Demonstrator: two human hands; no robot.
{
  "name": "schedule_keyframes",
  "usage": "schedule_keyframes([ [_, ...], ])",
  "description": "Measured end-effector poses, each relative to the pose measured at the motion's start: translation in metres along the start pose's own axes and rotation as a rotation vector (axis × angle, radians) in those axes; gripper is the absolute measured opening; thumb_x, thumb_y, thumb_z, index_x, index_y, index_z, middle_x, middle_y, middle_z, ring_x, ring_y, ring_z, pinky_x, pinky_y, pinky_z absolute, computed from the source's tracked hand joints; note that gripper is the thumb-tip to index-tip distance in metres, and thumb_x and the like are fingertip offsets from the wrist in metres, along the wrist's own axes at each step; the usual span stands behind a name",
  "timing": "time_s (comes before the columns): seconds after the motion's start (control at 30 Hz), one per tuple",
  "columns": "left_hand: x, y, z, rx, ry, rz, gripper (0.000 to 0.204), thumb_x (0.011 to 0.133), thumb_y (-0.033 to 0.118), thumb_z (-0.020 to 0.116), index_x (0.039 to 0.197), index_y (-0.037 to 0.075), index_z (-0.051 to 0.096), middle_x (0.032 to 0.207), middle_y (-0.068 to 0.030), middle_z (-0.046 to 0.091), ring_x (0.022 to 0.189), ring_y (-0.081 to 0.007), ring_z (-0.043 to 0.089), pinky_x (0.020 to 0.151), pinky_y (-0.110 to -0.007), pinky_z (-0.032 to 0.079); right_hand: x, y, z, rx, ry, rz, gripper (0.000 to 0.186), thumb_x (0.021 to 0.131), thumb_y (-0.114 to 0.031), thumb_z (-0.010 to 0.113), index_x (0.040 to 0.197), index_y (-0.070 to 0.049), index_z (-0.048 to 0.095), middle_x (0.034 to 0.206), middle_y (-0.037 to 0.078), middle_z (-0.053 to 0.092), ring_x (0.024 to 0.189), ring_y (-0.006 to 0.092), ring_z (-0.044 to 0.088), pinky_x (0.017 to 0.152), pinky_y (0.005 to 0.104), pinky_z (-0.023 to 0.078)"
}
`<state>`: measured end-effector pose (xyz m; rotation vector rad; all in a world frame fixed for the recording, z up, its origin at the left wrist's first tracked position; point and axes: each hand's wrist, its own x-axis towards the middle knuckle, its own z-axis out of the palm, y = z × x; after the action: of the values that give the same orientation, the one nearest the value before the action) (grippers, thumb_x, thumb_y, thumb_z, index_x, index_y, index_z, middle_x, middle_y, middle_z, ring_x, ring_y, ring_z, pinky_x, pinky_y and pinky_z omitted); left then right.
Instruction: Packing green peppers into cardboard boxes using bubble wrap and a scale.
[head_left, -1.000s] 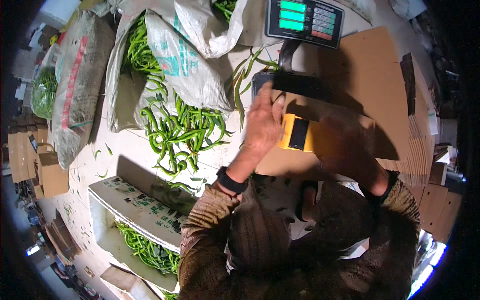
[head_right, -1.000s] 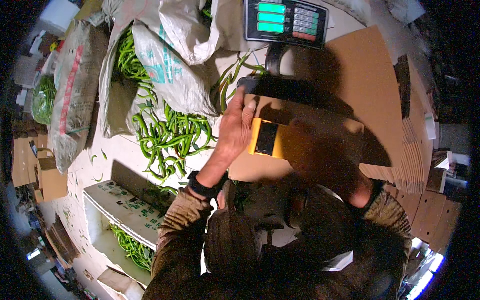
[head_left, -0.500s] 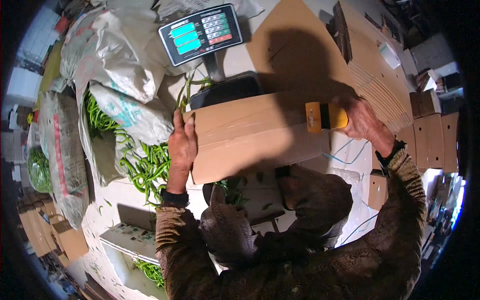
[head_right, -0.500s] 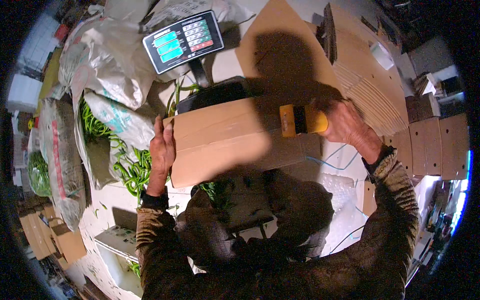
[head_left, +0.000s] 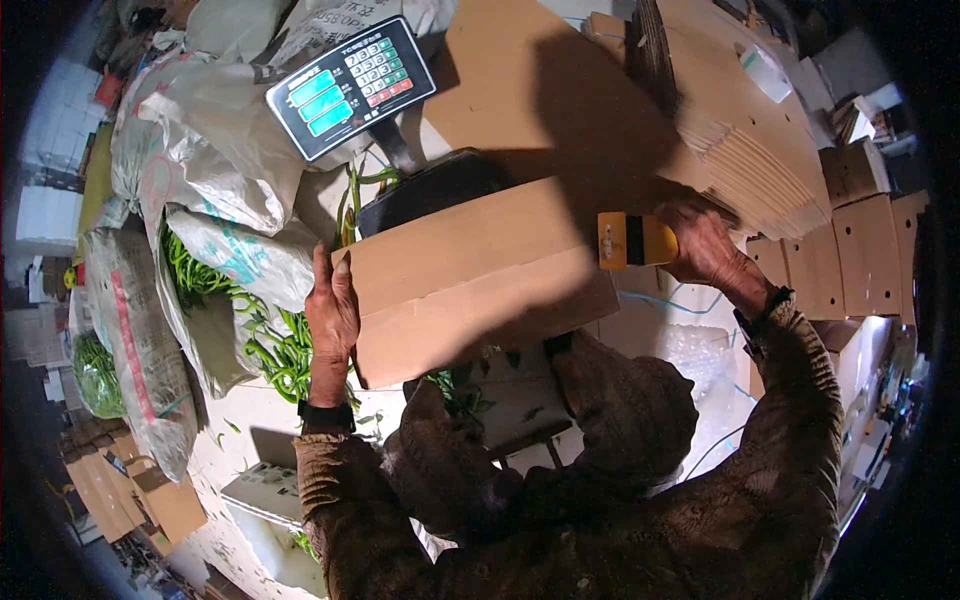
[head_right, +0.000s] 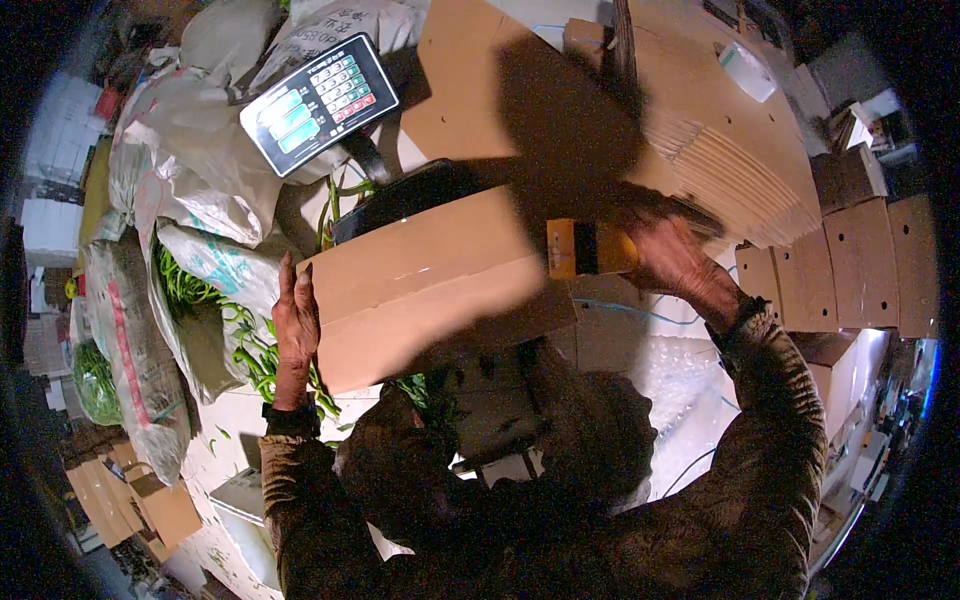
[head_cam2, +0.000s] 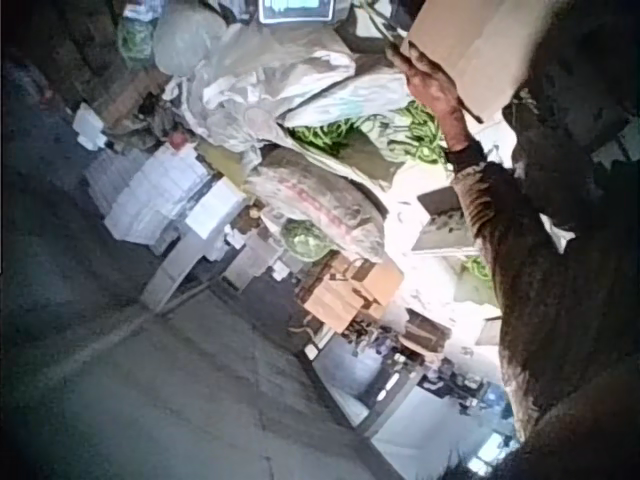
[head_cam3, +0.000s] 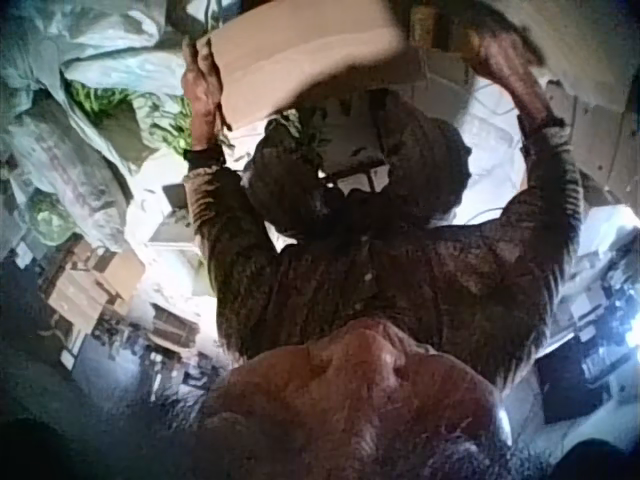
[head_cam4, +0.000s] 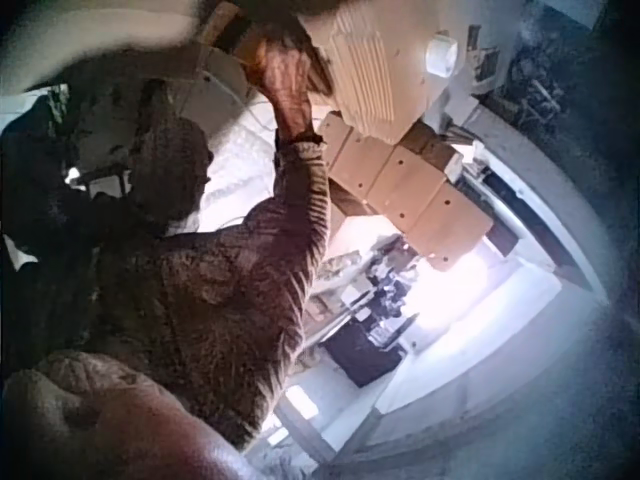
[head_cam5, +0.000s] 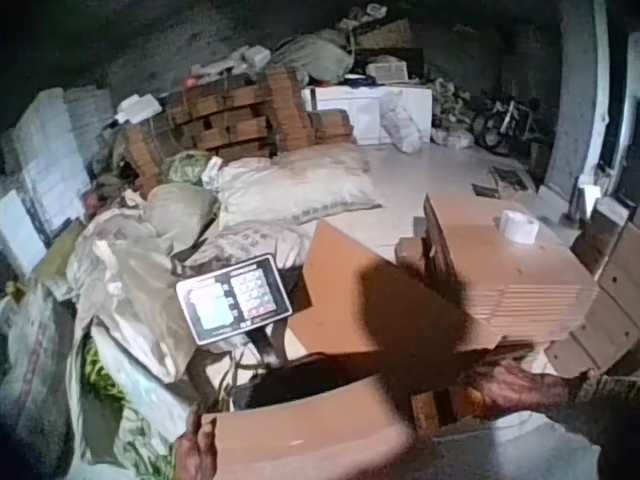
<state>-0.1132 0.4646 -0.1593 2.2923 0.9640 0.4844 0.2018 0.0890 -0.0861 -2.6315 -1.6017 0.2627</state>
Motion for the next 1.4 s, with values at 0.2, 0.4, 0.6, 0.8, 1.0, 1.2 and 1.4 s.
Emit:
schedule_keyframes([
  [0.2, 0.001, -0.007, 0.000, 0.070, 0.005, 0.044, 0.059, 0.100, 0.049, 0.035, 0.144, 0.009, 0.034, 0.116, -0.0258, 0.062, 0.099, -0.0438, 0.063, 0.077, -0.045, 0.051, 0.015, -0.001, -0.019, 0.052, -0.062, 0.023, 0.045, 0.066, -0.016, 0.074, 0.107, -0.005, 0.061, 0.109, 0.021, 0.060, 0.103, 0.0416, 0.056, 0.090, 0.0451, 0.049],
  [0.4, 0.002, 0.000, -0.001, 0.052, -0.038, -0.076, 0.057, 0.101, 0.046, 0.038, 0.145, 0.010, 0.035, 0.089, -0.0272, 0.066, 0.073, -0.0385, 0.067, 0.063, -0.042, 0.050, 0.012, 0.013, -0.003, 0.009, 0.129, -0.167, 0.044, 0.066, -0.020, 0.077, 0.103, -0.003, 0.059, 0.097, 0.019, 0.061, 0.094, 0.0388, 0.060, 0.080, 0.0444, 0.052],
  [0.6, 0.002, -0.017, 0.004, 0.061, 0.041, 0.061, 0.056, 0.101, 0.045, 0.037, 0.144, 0.009, 0.036, 0.073, -0.0232, 0.063, 0.061, -0.0328, 0.063, 0.057, -0.040, 0.047, 0.013, 0.023, 0.022, 0.052, 0.098, -0.137, 0.064, 0.057, -0.009, 0.084, 0.112, -0.003, 0.054, 0.104, 0.020, 0.059, 0.096, 0.0394, 0.061, 0.082, 0.0440, 0.053],
  [0.8, 0.004, -0.002, -0.003, -0.004, -0.089, -0.132, 0.057, 0.102, 0.044, 0.037, 0.144, 0.006, 0.035, 0.102, -0.0302, 0.063, 0.083, -0.0378, 0.067, 0.070, -0.040, 0.050, -0.002, 0.034, 0.094, 0.599, -0.015, 0.109, 0.071, 0.065, -0.017, 0.086, 0.120, -0.003, 0.043, 0.102, 0.021, 0.059, 0.092, 0.0405, 0.061, 0.073, 0.0449, 0.054],
  [1.0, 0.026, -0.018, -0.023, 0.025, -0.179, -0.167, 0.060, 0.101, 0.045, 0.040, 0.144, 0.002, 0.035, 0.123, -0.0292, 0.057, 0.112, -0.0382, 0.059, 0.091, -0.039, 0.047, -0.021, 0.000, 0.143, 0.345, 0.183, -0.214, 0.074, 0.076, -0.035, 0.075, 0.133, -0.001, 0.042, 0.120, 0.024, 0.055, 0.113, 0.0437, 0.052, 0.097, 0.0504, 0.044],
  [1.2, 0.045, -0.055, -0.040, 0.064, -0.124, -0.189, 0.069, 0.098, 0.057, 0.034, 0.132, 0.000, 0.051, 0.118, -0.0248, 0.062, 0.111, -0.0353, 0.058, 0.096, -0.037, 0.043, 0.000, -0.038, 0.175, 0.612, 0.257, -0.248, 0.072, 0.068, -0.020, 0.081, 0.124, 0.002, 0.042, 0.102, 0.024, 0.059, 0.089, 0.0439, 0.060, 0.077, 0.0480, 0.051],
  [1.4, 0.044, -0.053, -0.032, 0.117, -0.133, -0.283, 0.071, 0.097, 0.061, 0.032, 0.127, 0.001, 0.057, 0.114, -0.0235, 0.064, 0.109, -0.0340, 0.058, 0.097, -0.036, 0.042, -0.015, 0.001, 0.190, 0.406, 0.367, -0.236, 0.055, 0.062, -0.011, 0.080, 0.108, -0.002, 0.051, 0.092, 0.021, 0.059, 0.085, 0.0417, 0.061, 0.073, 0.0467, 0.051],
])
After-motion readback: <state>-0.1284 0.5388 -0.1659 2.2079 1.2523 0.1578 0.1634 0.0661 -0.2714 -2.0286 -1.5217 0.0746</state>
